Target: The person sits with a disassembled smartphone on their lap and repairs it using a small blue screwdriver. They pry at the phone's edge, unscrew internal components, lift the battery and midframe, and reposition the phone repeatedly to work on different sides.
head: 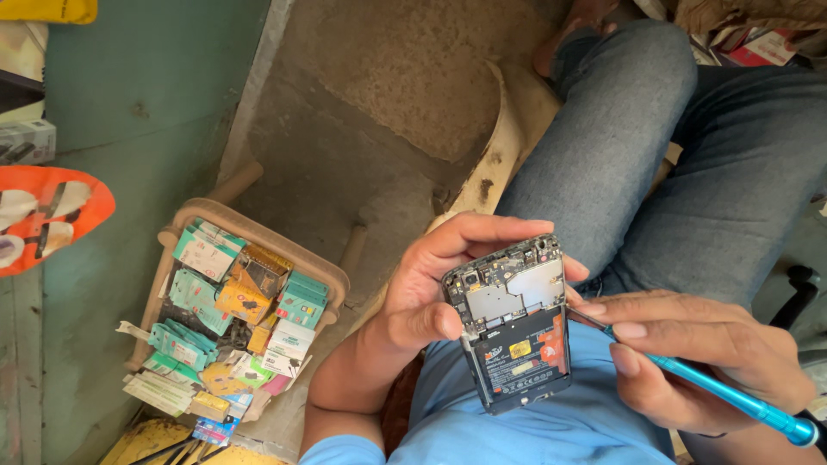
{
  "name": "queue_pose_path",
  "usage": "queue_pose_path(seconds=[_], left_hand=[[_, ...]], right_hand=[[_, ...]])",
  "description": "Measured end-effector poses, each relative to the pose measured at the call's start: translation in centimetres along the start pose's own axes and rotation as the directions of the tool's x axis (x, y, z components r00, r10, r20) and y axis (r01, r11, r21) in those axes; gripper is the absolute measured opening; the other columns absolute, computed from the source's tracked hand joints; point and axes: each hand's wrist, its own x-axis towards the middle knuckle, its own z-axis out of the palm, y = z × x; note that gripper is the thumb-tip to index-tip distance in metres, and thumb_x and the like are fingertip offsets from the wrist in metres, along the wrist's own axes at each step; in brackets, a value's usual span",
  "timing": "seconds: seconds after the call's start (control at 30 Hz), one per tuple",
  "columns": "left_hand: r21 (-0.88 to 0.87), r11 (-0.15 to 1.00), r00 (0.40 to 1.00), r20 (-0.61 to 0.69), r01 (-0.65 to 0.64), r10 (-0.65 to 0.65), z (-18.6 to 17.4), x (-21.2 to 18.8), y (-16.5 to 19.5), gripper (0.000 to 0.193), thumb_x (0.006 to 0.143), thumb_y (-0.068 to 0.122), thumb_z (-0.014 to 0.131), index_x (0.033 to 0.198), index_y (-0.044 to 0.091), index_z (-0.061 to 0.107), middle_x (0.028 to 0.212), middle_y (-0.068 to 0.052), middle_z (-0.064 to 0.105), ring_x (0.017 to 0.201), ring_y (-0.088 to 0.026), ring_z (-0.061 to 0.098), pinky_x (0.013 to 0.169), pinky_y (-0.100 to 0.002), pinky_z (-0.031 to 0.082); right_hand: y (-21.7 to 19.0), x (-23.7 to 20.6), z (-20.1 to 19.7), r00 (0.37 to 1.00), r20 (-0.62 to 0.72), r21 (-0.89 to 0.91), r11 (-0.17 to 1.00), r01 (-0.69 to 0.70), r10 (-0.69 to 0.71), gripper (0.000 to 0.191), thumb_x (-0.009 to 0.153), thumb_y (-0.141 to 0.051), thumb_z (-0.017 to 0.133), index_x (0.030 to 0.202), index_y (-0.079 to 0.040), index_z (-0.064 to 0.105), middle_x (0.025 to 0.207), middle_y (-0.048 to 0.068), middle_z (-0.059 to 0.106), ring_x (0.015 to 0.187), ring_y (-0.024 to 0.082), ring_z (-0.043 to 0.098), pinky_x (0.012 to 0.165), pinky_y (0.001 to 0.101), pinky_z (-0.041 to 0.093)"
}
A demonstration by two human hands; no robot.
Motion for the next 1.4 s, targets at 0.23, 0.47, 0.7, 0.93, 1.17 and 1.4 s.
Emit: queue_pose_path(seconds=[0.23,0.47,0.7,0.93,1.17,1.4], left_hand=[[0.012,1.0,1.0,-0.001,-0.007,0.007,0.0,-0.1,0.0,0.086,0.101,0.051,0.074,0.154,-0.008,0.041,0.138,-0.034,0.062,0.125,-0.032,0.065,0.112,-0.043,0.053],[0.028,0.999,1.0,0.009,-0.023,0.023,-0.1,0.0,-0.1,0.087,0.1,0.051,0.074,0.157,-0.007,0.041,0.138,-0.035,0.061,0.124,-0.032,0.069,0.114,-0.042,0.055],[0.03,1.0,1.0,0.0,-0.008,0.008,0.0,0.1,0.3,0.084,0.1,0.05,0.074,0.152,-0.008,0.042,0.139,-0.036,0.06,0.124,-0.032,0.068,0.115,-0.042,0.054],[0.045,0.999,1.0,-0.024,-0.011,0.012,0.3,0.2,0.4,0.087,0.097,0.05,0.074,0.152,-0.009,0.042,0.136,-0.033,0.062,0.128,-0.033,0.066,0.116,-0.045,0.053],[0.034,0.999,1.0,-0.026,-0.012,0.012,0.3,0.2,0.2,0.087,0.096,0.05,0.074,0.15,-0.01,0.042,0.138,-0.033,0.063,0.126,-0.035,0.066,0.114,-0.047,0.054],[0.033,0.999,1.0,0.001,-0.014,0.014,0.1,-0.1,0.2,0.083,0.1,0.047,0.075,0.152,-0.008,0.042,0.138,-0.034,0.061,0.127,-0.033,0.067,0.113,-0.043,0.051]], right_hand=[[-0.1,0.1,0.2,1.0,-0.02,-0.021,1.0,0.006,-0.007,0.018,0.089,-0.003,0.07,0.103,0.001,0.06,0.1,0.026,0.072,0.097,0.031,0.079,0.084,0.0402,0.067],[0.0,0.0,0.0,1.0,-0.001,-0.05,0.999,-0.006,0.006,0.017,0.088,-0.003,0.071,0.101,0.0,0.061,0.098,0.025,0.073,0.095,0.031,0.079,0.083,0.0404,0.067],[0.0,-0.2,0.0,1.0,-0.008,-0.056,0.998,-0.021,0.021,0.016,0.088,-0.004,0.071,0.101,-0.001,0.062,0.099,0.023,0.074,0.095,0.03,0.079,0.083,0.0402,0.067],[-0.1,-0.4,0.4,0.999,-0.038,-0.032,0.999,-0.026,0.025,0.016,0.088,-0.003,0.071,0.102,0.0,0.063,0.1,0.024,0.073,0.095,0.03,0.079,0.083,0.0399,0.067],[0.1,-0.8,0.4,0.999,-0.043,-0.047,0.998,-0.033,0.031,0.017,0.088,-0.004,0.071,0.102,0.0,0.062,0.1,0.025,0.073,0.095,0.03,0.079,0.083,0.0396,0.067],[0.3,-1.5,0.1,0.998,-0.027,-0.044,0.997,-0.063,0.061,0.021,0.087,-0.002,0.071,0.106,-0.003,0.063,0.105,0.024,0.073,0.098,0.03,0.079,0.084,0.038,0.067]])
